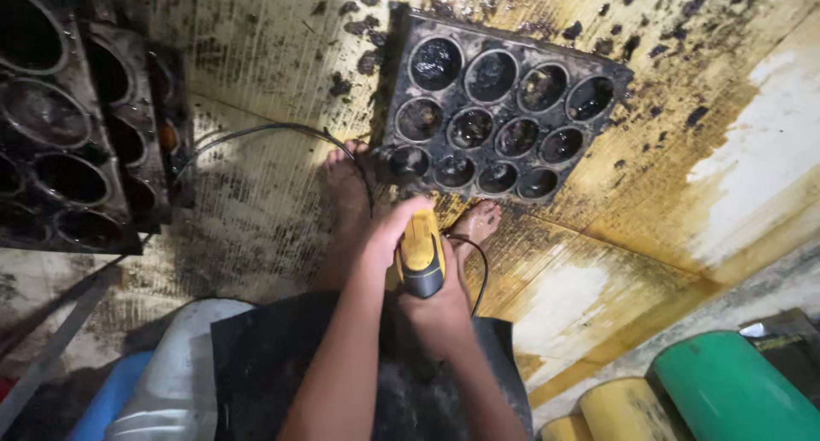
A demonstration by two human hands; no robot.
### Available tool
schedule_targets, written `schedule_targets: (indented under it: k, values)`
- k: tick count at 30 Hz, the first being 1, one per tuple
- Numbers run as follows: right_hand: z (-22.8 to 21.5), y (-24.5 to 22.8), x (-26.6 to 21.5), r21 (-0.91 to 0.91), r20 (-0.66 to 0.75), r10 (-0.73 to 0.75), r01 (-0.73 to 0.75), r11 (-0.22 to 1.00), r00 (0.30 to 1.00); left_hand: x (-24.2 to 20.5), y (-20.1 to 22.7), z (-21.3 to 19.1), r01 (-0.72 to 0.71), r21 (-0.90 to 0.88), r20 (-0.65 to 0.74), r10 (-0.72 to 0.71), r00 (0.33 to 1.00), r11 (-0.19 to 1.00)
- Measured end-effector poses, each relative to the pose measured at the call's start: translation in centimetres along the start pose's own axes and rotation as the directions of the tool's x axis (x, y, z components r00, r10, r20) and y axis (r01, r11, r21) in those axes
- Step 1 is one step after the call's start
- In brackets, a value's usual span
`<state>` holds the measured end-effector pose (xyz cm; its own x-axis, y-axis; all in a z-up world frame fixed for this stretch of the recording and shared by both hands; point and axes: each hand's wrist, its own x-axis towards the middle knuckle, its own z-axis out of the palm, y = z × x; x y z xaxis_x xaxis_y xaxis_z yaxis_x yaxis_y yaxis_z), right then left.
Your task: The person uses a yellow power drill with a brush attachment to clean the inside of multiple circular cavities in a metal mold. They systematically move the tool from one cavity to the next, removing dark residue.
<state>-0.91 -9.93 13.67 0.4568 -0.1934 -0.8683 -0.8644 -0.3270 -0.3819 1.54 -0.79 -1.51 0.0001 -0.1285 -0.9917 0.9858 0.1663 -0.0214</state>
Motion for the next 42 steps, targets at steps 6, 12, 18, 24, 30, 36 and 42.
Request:
schedule_targets:
  k: [6, 12, 18, 24, 30, 36, 42]
  values:
    - [-0.3, -0.6, -1.4, -0.025, -0.061, -0.058, 0.057, 0.998, 0.996, -0.8, -1.2, -0.1, 0.05, -0.013, 0.047, -0.049, 0.998, 0.999]
    - [-3.6, -3.4, -2.7, 0.078, 0.1, 0.074, -0.082, 0.994, 0.992, -3.3, -0.6, 1.1, -0.079, -0.189, 0.127, 0.104, 0.986, 0.979]
    - [-4.7, -4.8, 0.9, -0.087, 0.033, 0.0, 0.003, 0.996, 0.999, -2.3, 4.5, 3.6, -0.077, -0.207, 0.127, 0.105, 0.986, 0.975]
    - [-3.2, -4.8, 3.0, 0.057, 0.004, 0.003, -0.003, 0.998, 1.0, -1.4, 6.7, 2.8, -0.201, -0.017, 0.05, 0.201, 0.978, 0.98]
    - [-2.5, -6.0, 2.8, 0.136, 0.02, 0.044, -0.046, 0.99, 0.999, -1.3, 7.7, 2.9, -0.056, 0.074, 0.026, 0.055, 0.998, 0.996]
    - [-4.1, -8.0, 3.2, 0.24, 0.023, 0.051, -0.056, 0.969, 0.998, -1.6, 8.2, 4.5, -0.11, 0.09, -0.016, 0.112, 0.994, 0.99]
    - [-4.4, -8.1, 3.9, 0.274, 0.099, 0.044, -0.07, 0.959, 0.994, -1.3, 8.7, 4.6, -0.13, 0.054, -0.065, 0.133, 0.989, 0.99]
